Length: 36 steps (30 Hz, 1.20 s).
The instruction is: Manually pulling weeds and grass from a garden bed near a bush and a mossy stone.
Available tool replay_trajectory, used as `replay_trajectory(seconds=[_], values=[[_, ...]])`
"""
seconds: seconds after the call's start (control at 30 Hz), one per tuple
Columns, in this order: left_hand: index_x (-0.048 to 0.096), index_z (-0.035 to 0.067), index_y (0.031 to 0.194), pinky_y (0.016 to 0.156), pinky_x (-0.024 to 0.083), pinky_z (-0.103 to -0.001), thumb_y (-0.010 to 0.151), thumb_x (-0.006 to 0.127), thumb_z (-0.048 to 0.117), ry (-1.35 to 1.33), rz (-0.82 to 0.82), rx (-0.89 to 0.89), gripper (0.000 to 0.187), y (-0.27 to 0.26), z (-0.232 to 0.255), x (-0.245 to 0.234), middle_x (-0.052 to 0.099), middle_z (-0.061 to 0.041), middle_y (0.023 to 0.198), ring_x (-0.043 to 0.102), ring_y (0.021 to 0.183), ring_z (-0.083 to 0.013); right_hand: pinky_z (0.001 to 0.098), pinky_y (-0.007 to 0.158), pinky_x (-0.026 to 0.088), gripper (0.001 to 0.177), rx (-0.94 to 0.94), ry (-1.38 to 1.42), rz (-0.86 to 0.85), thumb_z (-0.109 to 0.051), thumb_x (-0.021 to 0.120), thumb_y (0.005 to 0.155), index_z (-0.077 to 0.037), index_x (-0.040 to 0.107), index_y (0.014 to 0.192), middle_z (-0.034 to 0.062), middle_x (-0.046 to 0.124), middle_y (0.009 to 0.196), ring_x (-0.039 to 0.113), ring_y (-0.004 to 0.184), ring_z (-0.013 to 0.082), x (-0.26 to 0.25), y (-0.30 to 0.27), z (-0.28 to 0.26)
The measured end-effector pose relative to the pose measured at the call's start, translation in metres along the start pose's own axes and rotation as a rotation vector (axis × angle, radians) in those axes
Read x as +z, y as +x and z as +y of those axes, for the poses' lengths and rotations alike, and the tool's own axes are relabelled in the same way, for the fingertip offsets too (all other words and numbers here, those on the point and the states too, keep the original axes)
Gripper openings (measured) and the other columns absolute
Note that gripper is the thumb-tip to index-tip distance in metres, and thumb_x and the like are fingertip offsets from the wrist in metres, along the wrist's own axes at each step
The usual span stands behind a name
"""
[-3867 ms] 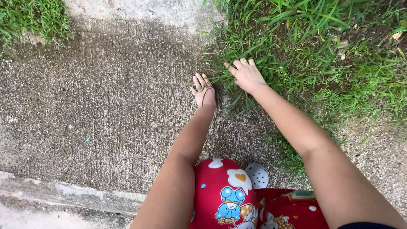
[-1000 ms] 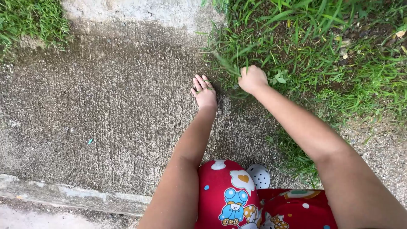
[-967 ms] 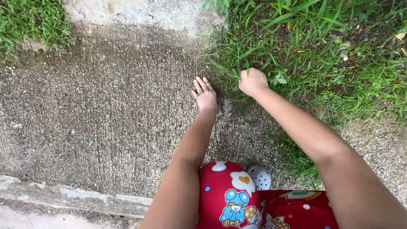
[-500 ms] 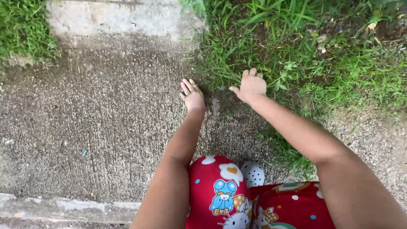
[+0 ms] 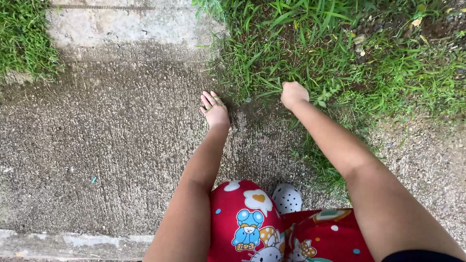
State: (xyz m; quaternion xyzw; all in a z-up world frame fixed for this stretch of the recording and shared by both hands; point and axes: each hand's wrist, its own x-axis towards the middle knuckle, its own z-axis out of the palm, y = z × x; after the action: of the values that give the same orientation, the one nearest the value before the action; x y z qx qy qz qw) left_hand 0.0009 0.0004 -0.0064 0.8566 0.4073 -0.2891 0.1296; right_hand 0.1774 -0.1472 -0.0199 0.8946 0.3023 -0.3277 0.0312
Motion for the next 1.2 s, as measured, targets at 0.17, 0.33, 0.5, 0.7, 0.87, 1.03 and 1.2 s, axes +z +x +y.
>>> replay_trajectory(seconds=[0.17, 0.33, 0.5, 0.7, 0.87, 1.03, 1.2], values=[[0.001, -0.003, 0.132, 0.098, 0.017, -0.055, 0.086, 0.022, 0.0, -0.029, -0.002, 0.006, 0.05, -0.006, 0.001, -0.008, -0.002, -0.027, 0.137, -0.002, 0.128, -0.0388, 0.0469, 0.075, 0.047, 0.029, -0.005, 0.067, -0.022, -0.007, 0.048, 0.079, -0.001, 0.056, 0.106, 0.0241, 0.059, 0.092, 0.058, 0.088, 0.0341, -0.029, -0.014, -0.008], [0.002, -0.002, 0.133, 0.099, 0.016, -0.054, 0.086, 0.024, 0.001, -0.025, -0.035, -0.013, 0.052, -0.005, 0.002, -0.011, -0.002, -0.025, 0.138, -0.002, 0.128, -0.0376, 0.0498, 0.079, 0.043, 0.029, -0.028, 0.117, -0.077, -0.003, 0.047, 0.077, 0.006, 0.056, 0.104, 0.025, 0.058, 0.094, 0.056, 0.093, 0.0374, -0.054, -0.036, -0.023], [-0.003, -0.005, 0.131, 0.099, 0.013, -0.056, 0.085, 0.028, -0.004, -0.031, -0.069, 0.009, 0.056, -0.014, 0.001, -0.026, -0.008, -0.028, 0.136, -0.008, 0.127, -0.04, 0.0458, 0.076, 0.047, 0.025, -0.291, 0.22, -0.076, 0.008, 0.048, 0.069, 0.012, 0.058, 0.092, 0.0279, 0.059, 0.081, 0.059, 0.083, 0.0383, -0.114, -0.121, -0.099], [0.0, -0.002, 0.133, 0.1, 0.017, -0.052, 0.085, 0.036, 0.004, -0.02, -0.025, 0.011, 0.06, -0.018, 0.001, -0.021, -0.003, -0.025, 0.138, -0.003, 0.128, -0.037, 0.0368, 0.072, 0.05, 0.033, -0.106, 0.441, -0.094, 0.005, 0.045, 0.077, 0.013, 0.047, 0.11, 0.0285, 0.051, 0.106, 0.06, 0.06, 0.0202, -0.132, -0.119, -0.052], [-0.002, -0.002, 0.133, 0.1, 0.019, -0.052, 0.083, 0.045, 0.007, 0.007, -0.018, 0.033, 0.068, -0.031, 0.002, -0.038, -0.002, -0.025, 0.138, -0.001, 0.128, -0.0371, 0.0388, 0.072, 0.046, 0.037, 0.213, 0.564, -0.034, -0.005, 0.045, 0.086, 0.016, 0.039, 0.115, 0.0313, 0.043, 0.114, 0.058, 0.067, 0.0244, -0.159, -0.18, 0.015], [-0.018, -0.007, 0.127, 0.103, 0.012, -0.045, 0.053, 0.079, 0.04, 0.185, -0.257, 0.077, 0.131, -0.011, -0.002, -0.035, -0.018, -0.029, 0.133, -0.01, 0.126, -0.04, 0.0455, 0.097, 0.035, 0.032, 0.567, 0.433, -0.181, -0.015, 0.042, 0.087, 0.004, 0.045, 0.112, 0.0175, 0.041, 0.123, 0.042, 0.112, 0.0318, -0.127, -0.225, 0.095], [-0.007, -0.006, 0.13, 0.1, 0.016, -0.054, 0.038, 0.088, 0.027, 0.128, -0.122, 0.038, 0.137, 0.01, -0.009, 0.001, -0.006, -0.029, 0.135, -0.003, 0.128, -0.0369, 0.0511, 0.093, 0.031, 0.052, 0.719, 0.593, -0.025, -0.032, 0.048, 0.079, 0.004, 0.049, 0.116, 0.0285, 0.048, 0.114, 0.04, 0.11, 0.0425, -0.041, -0.251, 0.13]])
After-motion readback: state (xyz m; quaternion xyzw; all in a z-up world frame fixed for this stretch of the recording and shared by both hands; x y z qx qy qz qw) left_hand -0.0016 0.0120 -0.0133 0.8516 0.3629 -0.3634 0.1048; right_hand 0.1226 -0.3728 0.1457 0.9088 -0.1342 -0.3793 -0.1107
